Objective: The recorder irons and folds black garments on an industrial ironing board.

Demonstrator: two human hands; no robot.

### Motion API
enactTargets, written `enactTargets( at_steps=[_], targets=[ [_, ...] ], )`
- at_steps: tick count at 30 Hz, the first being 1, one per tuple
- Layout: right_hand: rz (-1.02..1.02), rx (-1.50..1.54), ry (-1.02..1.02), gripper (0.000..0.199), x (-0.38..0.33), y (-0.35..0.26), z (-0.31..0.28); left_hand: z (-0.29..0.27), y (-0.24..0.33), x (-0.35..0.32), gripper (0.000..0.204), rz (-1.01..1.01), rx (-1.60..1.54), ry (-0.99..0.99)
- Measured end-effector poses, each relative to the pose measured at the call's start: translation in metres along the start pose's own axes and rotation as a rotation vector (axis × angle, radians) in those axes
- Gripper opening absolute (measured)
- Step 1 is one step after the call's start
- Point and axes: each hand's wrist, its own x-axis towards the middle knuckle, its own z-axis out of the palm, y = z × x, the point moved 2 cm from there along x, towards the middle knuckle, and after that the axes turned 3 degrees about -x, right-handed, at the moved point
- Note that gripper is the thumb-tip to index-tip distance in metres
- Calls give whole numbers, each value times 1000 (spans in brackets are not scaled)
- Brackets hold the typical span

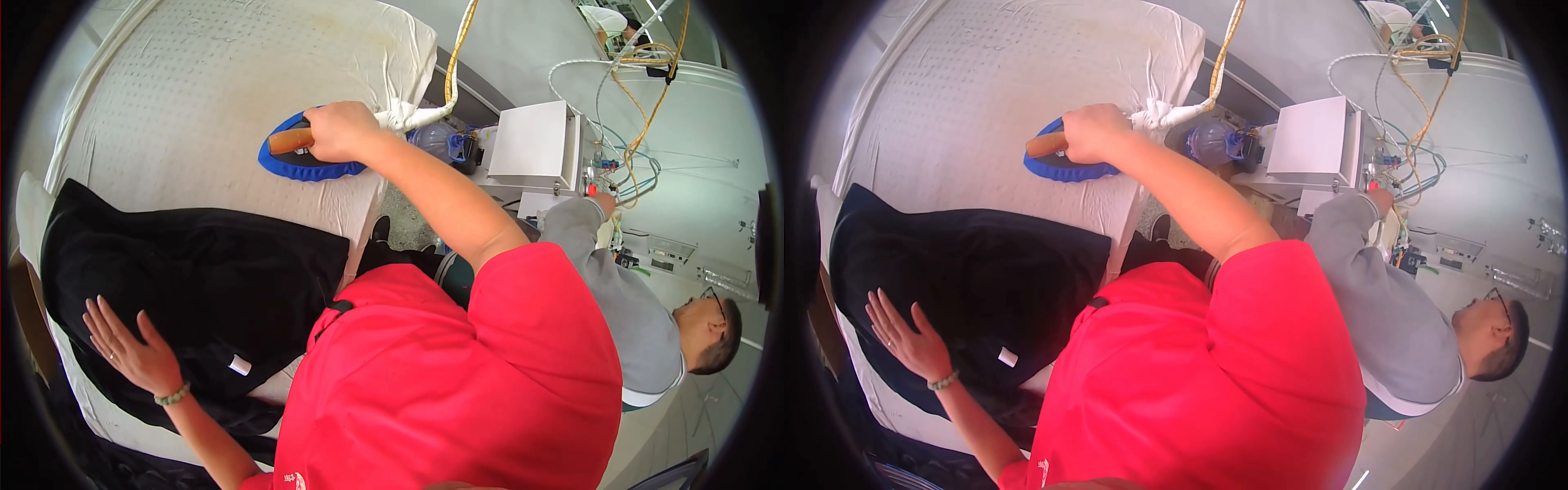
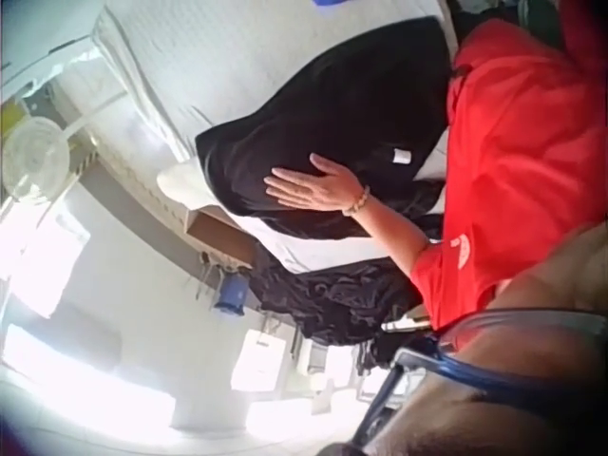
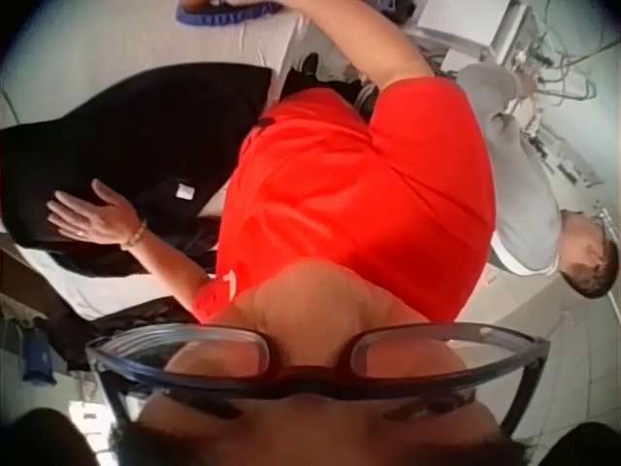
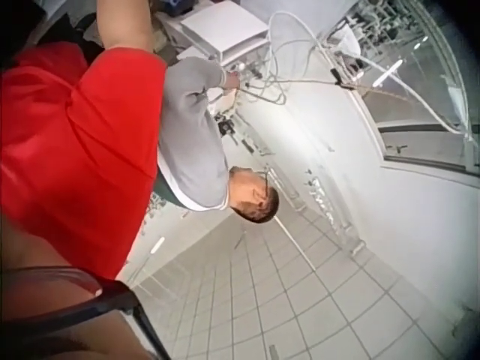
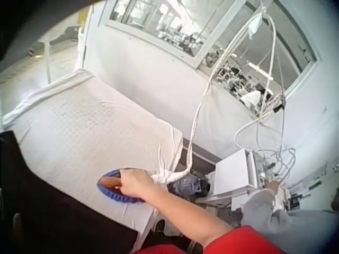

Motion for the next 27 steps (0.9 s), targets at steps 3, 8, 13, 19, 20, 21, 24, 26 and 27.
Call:
enactTargets(
  at_steps=[3,8,13,19,20,21,24,26,27],
  targets=[
    [2,41,-41,39,5,-16,-1,-5,25,8,53,10,131,-3],
    [-97,531,83,46,-17,-63,-30,5,-1,-39,58,-364,-172,242],
    [-326,752,5,34,-20,-174,-82,25,3,-97,59,-740,-613,570],
    [-968,-76,65,26,-44,-348,-128,-18,7,-163,54,-1039,-806,704],
    [-1108,-107,1,24,-58,-384,-130,-27,8,-174,52,-1061,-765,695],
    [-1125,-102,-15,24,-67,-418,-126,-32,9,-184,52,-1079,-746,695],
    [-1248,-477,-242,22,-83,-449,-130,-29,18,-180,47,-1074,-798,659],
    [-1186,-432,-199,22,-79,-449,-133,-35,23,-178,45,-1097,-798,642],
    [-1197,-395,-196,22,-77,-456,-124,-44,24,-186,44,-1141,-757,625]
  ],
)
